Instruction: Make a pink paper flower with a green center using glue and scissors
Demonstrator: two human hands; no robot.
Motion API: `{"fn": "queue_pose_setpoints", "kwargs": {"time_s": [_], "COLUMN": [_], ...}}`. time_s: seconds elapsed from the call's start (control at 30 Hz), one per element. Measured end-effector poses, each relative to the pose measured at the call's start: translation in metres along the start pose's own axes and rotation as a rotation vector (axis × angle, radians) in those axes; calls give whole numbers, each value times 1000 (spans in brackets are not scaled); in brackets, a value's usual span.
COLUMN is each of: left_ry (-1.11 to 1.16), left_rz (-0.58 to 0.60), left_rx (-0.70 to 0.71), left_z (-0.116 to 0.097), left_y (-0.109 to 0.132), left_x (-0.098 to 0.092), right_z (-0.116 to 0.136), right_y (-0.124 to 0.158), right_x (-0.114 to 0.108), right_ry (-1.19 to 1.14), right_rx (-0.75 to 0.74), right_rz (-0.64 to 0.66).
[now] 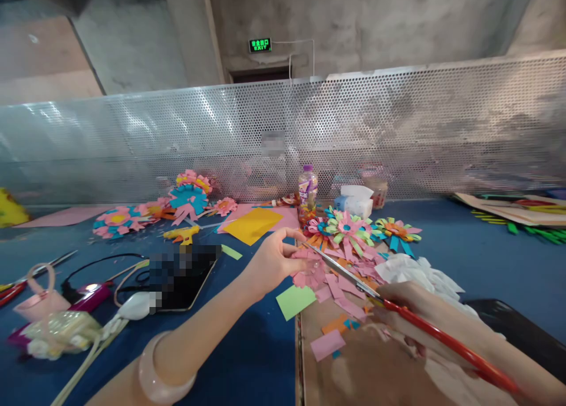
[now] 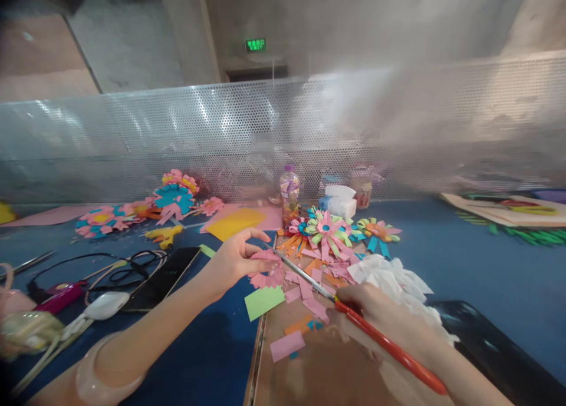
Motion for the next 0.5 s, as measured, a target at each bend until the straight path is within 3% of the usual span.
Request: {"fn": "queue_pose_setpoints", "kwargs": {"time_s": [0.1,0.17,0.37,0.5], "left_ry": [48,80,129,118], "left_rz": [18,20,26,49], "left_rx": [-15,-21,-33,-68], "left_z": [2,4,7,5], "left_y": [-1,-2,-4,-3], "left_x": [3,5,8,10], "right_z": [3,2,1,1], "right_y": [-2,-2,-4,-7], "right_x": [12,14,14,13], "right_ry": [-68,-107,-98,32], "right_rx": [10,25,-4,-13], "right_rz": [180,204,183,159]}}
Point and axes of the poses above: each hand's wrist, its own y-axis away from the middle knuckle, its own x-axis out of the palm, z = x × y, the point moved 8 cm from there along -y, towards the middle knuckle, and after that the axes turned 15 degrees about z, right-handed, at the moved point
